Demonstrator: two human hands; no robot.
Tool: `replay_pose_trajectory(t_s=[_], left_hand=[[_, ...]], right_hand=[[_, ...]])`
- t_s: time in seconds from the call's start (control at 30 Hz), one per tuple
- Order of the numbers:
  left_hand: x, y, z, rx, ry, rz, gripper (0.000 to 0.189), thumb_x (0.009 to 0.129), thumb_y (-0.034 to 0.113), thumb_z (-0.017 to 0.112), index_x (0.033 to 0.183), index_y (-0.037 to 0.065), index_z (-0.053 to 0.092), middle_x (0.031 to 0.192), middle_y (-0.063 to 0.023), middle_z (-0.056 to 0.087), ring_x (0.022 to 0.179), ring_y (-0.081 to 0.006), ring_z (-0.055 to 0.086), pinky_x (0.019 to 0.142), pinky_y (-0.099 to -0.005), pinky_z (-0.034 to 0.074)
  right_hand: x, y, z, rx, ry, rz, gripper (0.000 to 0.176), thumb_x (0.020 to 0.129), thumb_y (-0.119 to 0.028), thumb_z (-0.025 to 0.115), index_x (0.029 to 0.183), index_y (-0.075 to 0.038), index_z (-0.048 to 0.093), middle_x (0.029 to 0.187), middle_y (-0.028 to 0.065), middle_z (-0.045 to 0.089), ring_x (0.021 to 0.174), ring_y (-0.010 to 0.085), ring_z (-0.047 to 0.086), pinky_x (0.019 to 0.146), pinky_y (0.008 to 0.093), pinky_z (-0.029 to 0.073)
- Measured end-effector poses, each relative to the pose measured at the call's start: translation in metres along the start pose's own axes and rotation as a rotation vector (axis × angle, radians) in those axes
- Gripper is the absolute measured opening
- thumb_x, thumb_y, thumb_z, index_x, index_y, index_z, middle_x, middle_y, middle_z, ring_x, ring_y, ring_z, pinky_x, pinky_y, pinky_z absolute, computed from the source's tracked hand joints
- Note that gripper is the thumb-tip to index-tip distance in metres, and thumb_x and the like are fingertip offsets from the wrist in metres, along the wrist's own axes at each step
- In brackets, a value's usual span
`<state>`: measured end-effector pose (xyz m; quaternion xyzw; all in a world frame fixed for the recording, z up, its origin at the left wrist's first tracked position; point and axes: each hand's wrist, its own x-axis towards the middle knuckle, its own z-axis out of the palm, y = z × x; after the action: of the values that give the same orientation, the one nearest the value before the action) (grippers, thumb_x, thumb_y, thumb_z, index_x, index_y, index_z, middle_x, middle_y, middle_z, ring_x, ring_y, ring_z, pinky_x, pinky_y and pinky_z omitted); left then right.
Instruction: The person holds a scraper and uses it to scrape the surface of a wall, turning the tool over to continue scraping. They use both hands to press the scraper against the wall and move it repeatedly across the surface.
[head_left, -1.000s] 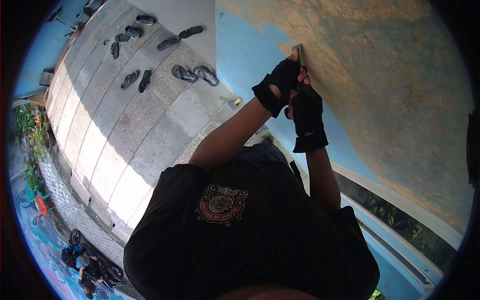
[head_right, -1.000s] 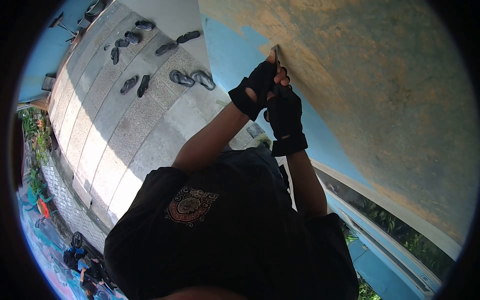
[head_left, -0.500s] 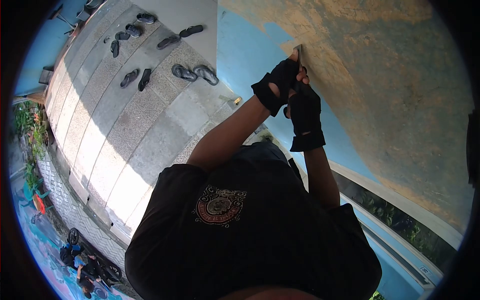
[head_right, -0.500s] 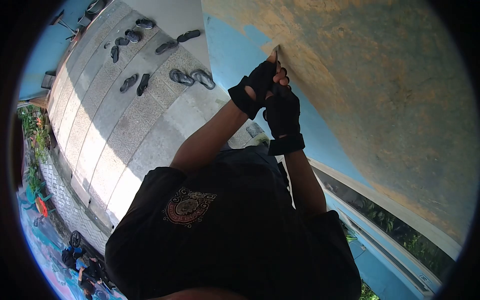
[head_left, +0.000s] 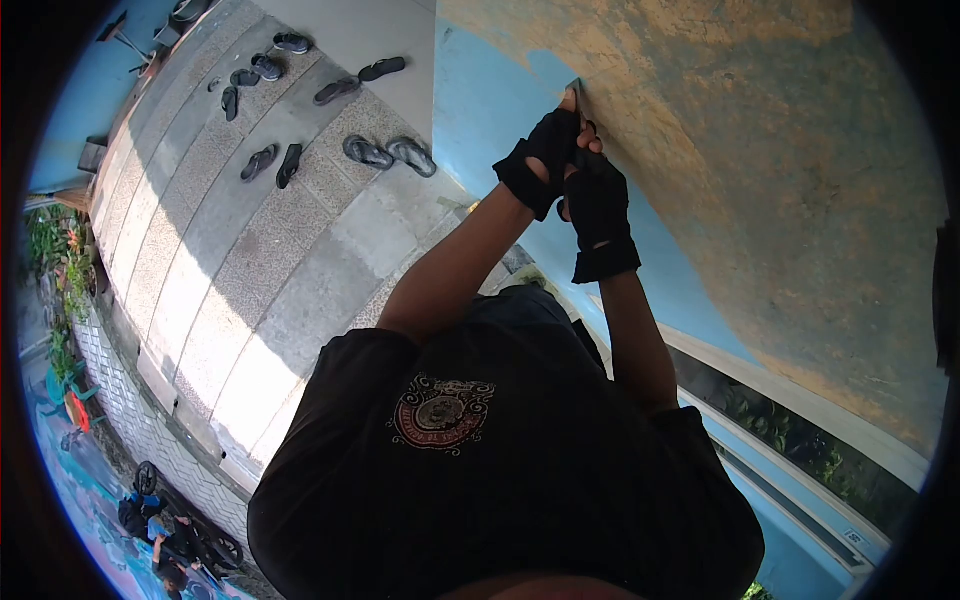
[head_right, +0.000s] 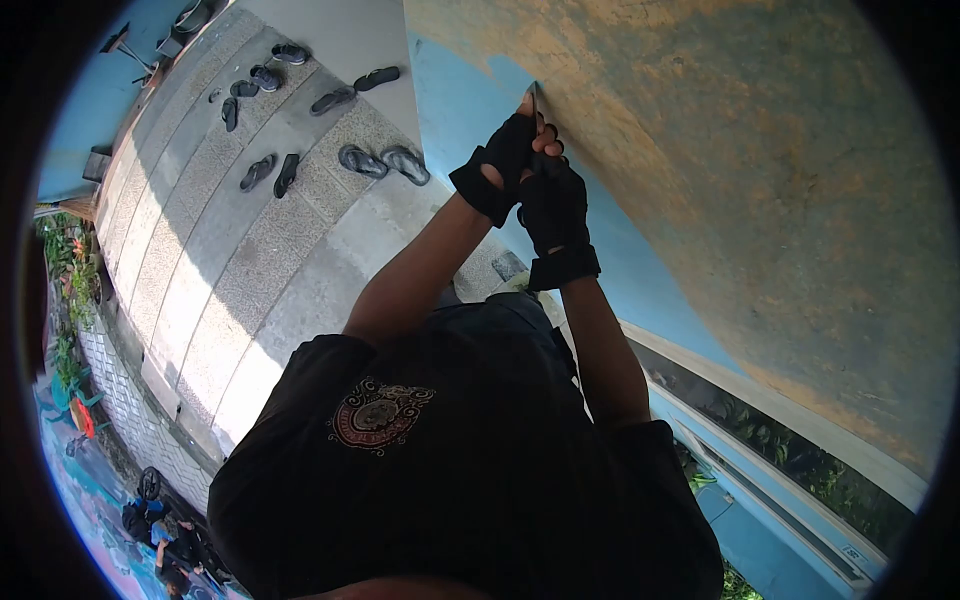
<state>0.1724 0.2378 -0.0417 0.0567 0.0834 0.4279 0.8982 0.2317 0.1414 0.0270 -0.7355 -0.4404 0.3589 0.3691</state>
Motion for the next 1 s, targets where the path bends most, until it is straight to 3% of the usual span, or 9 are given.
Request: replay_pose_trajectory(t_s=[0.03,0.1,0.13,0.43,0.5,0.63,0.7,0.83,1.0], left_hand=[[-0.002,-0.001,0.0,0.004,0.003,0.006,0.049,0.098,0.056,0.049,0.072,0.014,0.052,0.058,-0.0012,0.044,0.066,-0.0213,0.053,0.066,-0.0378,0.048],[-0.001,-0.01,0.004,0.069,0.021,-0.042,0.05,0.097,0.056,0.049,0.07,0.014,0.049,0.058,-0.0008,0.044,0.065,-0.02,0.053,0.066,-0.0376,0.048],[0.002,-0.009,0.0,0.027,-0.048,-0.047,0.044,0.097,0.057,0.05,0.085,0.015,0.048,0.06,-0.0021,0.048,0.065,-0.0208,0.057,0.064,-0.0357,0.052],[0.001,-0.006,0.004,0.034,-0.018,-0.071,0.048,0.1,0.054,0.044,0.073,0.015,0.05,0.06,-0.0012,0.046,0.065,-0.0199,0.054,0.066,-0.0371,0.049],[0.007,0.005,-0.006,0.023,0.104,-0.026,0.048,0.1,0.053,0.044,0.073,0.014,0.052,0.06,-0.0013,0.046,0.065,-0.0202,0.054,0.067,-0.0383,0.049],[-0.002,0.004,-0.022,-0.003,-0.005,-0.091,0.048,0.099,0.054,0.047,0.075,0.013,0.055,0.061,-0.0017,0.047,0.067,-0.0207,0.056,0.065,-0.0394,0.05],[-0.012,-0.009,-0.024,0.026,0.013,-0.114,0.049,0.099,0.053,0.048,0.075,0.012,0.055,0.061,-0.0037,0.05,0.069,-0.0241,0.059,0.066,-0.0419,0.051],[-0.03,-0.039,-0.043,0.094,0.082,-0.16,0.049,0.098,0.054,0.05,0.076,0.01,0.055,0.063,-0.0082,0.056,0.07,-0.0302,0.062,0.069,-0.0443,0.053],[-0.046,-0.061,-0.044,0.125,-0.01,-0.197,0.048,0.097,0.052,0.052,0.082,0.007,0.055,0.072,-0.0102,0.063,0.077,-0.028,0.066,0.069,-0.0409,0.054]], right_hand=[[-0.001,-0.003,0.003,-0.007,-0.003,0.0,0.016,0.088,-0.013,0.06,0.101,-0.004,0.063,0.077,0.0064,0.058,0.059,0.0162,0.061,0.051,0.0306,0.047],[0.013,0.024,0.004,-0.063,0.04,-0.259,0.009,0.089,-0.013,0.062,0.093,-0.005,0.063,0.06,0.0018,0.053,0.046,0.0113,0.052,0.045,0.0298,0.041],[0.015,0.02,0.006,0.039,0.006,-0.157,0.008,0.089,-0.013,0.061,0.093,-0.006,0.063,0.058,0.0002,0.051,0.044,0.0102,0.049,0.043,0.0286,0.039],[0.009,0.016,0.009,0.269,0.013,-0.011,0.006,0.093,-0.009,0.057,0.094,-0.007,0.062,0.06,-0.002,0.049,0.042,0.0095,0.046,0.04,0.027,0.035],[0.018,0.013,0.017,0.193,-0.016,0.025,0.006,0.094,-0.01,0.056,0.097,-0.007,0.061,0.059,-0.0016,0.048,0.043,0.0101,0.046,0.041,0.0277,0.036],[0.007,0.022,0.026,0.024,0.011,-0.105,0.004,0.094,-0.009,0.056,0.095,-0.007,0.059,0.058,-0.0019,0.045,0.042,0.0102,0.044,0.041,0.0267,0.036],[-0.007,0.034,0.014,0.353,-0.087,0.127,0.003,0.093,-0.008,0.056,0.092,-0.006,0.057,0.057,-0.0013,0.045,0.043,0.0112,0.042,0.042,0.0265,0.036],[-0.032,0.05,0.001,0.491,-0.161,0.239,0.004,0.093,-0.008,0.056,0.089,-0.006,0.055,0.059,-0.0013,0.045,0.044,0.0108,0.041,0.042,0.0269,0.037],[-0.063,0.045,-0.001,0.045,0.04,0.102,0.027,0.093,-0.007,0.056,0.119,-0.003,0.059,0.068,0.0011,0.053,0.048,0.0099,0.048,0.044,0.0252,0.039]])
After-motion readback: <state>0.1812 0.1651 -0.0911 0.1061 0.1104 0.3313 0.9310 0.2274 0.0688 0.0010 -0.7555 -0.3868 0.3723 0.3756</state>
